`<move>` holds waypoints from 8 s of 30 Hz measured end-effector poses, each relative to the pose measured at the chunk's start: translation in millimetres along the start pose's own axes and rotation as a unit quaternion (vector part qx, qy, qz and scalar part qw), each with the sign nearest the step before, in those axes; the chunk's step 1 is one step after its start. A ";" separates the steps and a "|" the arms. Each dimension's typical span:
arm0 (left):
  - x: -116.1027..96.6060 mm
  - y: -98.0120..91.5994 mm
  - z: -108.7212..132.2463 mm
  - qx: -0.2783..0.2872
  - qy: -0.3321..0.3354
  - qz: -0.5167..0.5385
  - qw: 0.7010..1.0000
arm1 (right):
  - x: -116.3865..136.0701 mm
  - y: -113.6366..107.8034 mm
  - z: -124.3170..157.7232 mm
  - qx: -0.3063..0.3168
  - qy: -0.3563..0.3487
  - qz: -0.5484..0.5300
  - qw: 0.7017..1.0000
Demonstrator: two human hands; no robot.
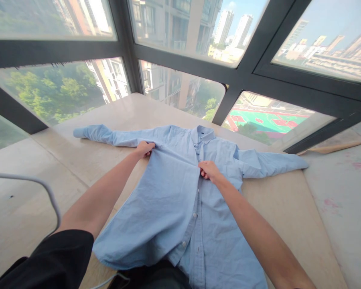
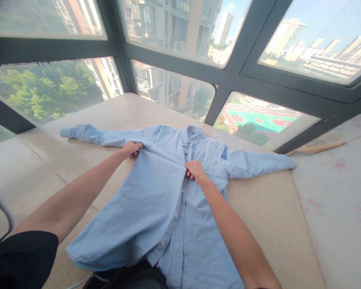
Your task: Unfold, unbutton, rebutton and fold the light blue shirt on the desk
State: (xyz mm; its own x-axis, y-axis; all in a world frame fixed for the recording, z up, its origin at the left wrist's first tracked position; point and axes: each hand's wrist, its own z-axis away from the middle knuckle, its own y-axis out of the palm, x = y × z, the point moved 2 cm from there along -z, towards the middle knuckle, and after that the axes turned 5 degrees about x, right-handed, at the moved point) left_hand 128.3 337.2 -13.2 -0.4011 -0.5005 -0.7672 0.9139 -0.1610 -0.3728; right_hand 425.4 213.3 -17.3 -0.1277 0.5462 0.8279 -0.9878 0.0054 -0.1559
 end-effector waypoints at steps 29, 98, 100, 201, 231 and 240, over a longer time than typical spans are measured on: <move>-10.0 0.2 -9.8 -0.010 0.027 -0.045 0.999 | 46.1 31.5 -67.6 -0.094 0.019 0.031 0.995; 46.7 187.1 259.0 0.075 0.202 -0.378 0.901 | -114.4 -98.1 176.2 -0.215 -0.255 0.233 0.914; 51.6 181.5 260.0 0.043 0.199 -0.378 0.903 | -103.3 -108.8 158.2 -0.236 -0.275 0.261 0.895; 55.6 202.6 182.8 0.104 0.114 -0.003 0.988 | -73.8 -173.6 44.4 -0.087 0.069 -0.245 0.963; 51.3 197.1 186.2 0.065 0.119 -0.047 0.990 | -82.6 -175.6 62.7 -0.113 -0.024 -0.162 0.980; 47.1 194.4 186.9 0.016 0.135 -0.072 0.988 | -86.8 -182.3 64.6 -0.150 0.006 -0.159 0.976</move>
State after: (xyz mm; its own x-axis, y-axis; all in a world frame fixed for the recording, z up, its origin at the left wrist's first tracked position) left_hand 298.8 123.3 -24.2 -0.5257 -0.2251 -0.8204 0.8456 -0.2440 -0.4749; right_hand 610.7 110.8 -25.9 0.1834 0.4864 0.8543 -0.9064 0.4200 -0.0445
